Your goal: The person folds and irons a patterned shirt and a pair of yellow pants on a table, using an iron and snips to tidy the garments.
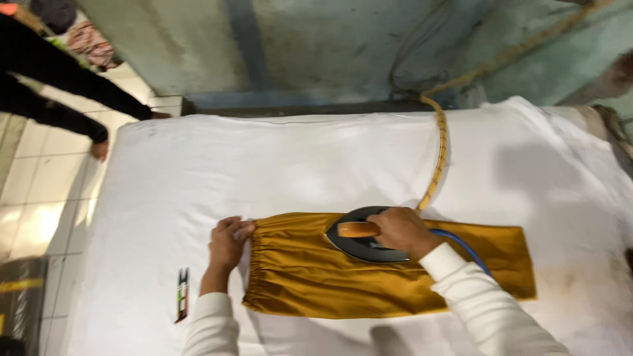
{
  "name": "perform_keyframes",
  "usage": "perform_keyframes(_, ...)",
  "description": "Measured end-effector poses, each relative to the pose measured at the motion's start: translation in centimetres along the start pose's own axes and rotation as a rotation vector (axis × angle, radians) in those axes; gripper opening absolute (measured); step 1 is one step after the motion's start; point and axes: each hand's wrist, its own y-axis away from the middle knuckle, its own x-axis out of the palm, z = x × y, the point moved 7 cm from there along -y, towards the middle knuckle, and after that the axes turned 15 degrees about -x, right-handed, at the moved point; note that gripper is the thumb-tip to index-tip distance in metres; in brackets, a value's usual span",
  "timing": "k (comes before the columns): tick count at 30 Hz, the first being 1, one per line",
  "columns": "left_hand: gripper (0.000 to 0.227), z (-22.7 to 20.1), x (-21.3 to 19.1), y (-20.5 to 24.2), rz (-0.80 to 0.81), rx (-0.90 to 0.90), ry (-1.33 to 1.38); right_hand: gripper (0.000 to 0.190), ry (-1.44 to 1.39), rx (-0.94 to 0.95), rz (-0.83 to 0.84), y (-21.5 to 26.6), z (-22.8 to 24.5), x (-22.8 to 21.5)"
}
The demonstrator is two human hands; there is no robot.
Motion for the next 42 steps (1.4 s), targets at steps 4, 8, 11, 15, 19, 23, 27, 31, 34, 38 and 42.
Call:
perform_keyframes(4,0.032,-3.9,-3.9,4.0,-0.002,-0.035,-0.05,0.015,-0.018,-0.113,-0.036,-7.6,5.8,0.1)
perform_keyframes(8,0.032,-3.3,-4.6,5.3,-0.013,-0.082,0.014,0.027,-0.039,-0.176,-0.065,-11.5,10.4,-0.8)
perform_keyframes(11,0.032,-1.0,-7.1,8.5,-0.023,-0.213,0.2,0.013,-0.065,-0.199,-0.124,-12.6,12.8,-2.2)
perform_keyframes(15,0.066,0.3,-10.7,17.7,0.165,-0.438,0.195,0.008,0.026,-0.262,-0.162,-16.4,14.0,-0.1)
perform_keyframes(19,0.023,3.6,-6.4,21.6,0.231,-0.536,0.289,0.013,0.038,-0.132,-0.037,-20.0,16.9,0.8)
perform_keyframes(23,0.02,4.1,-6.8,23.4,0.203,-0.596,0.454,0.021,-0.027,0.004,-0.005,-21.9,18.4,0.4)
perform_keyframes(27,0.021,5.6,-6.3,23.5,0.162,-0.551,0.694,0.045,-0.14,0.027,0.037,-19.4,18.6,-0.5)
perform_keyframes(31,0.024,5.6,-5.8,23.4,0.202,-0.584,0.818,0.014,-0.164,0.162,0.105,-10.4,21.0,-4.0)
perform_keyframes(34,0.027,6.7,-4.6,22.9,0.167,-0.539,0.765,0.017,0.031,0.032,0.012,-8.4,20.1,0.5)
perform_keyframes(38,0.034,8.0,-2.8,22.0,0.103,-0.417,0.937,0.021,0.096,-0.056,-0.054,-10.8,21.6,7.0)
perform_keyframes(42,0.037,8.4,-3.8,23.8,0.126,-0.547,1.093,0.005,-0.055,-0.025,-0.098,-12.7,24.5,7.1)
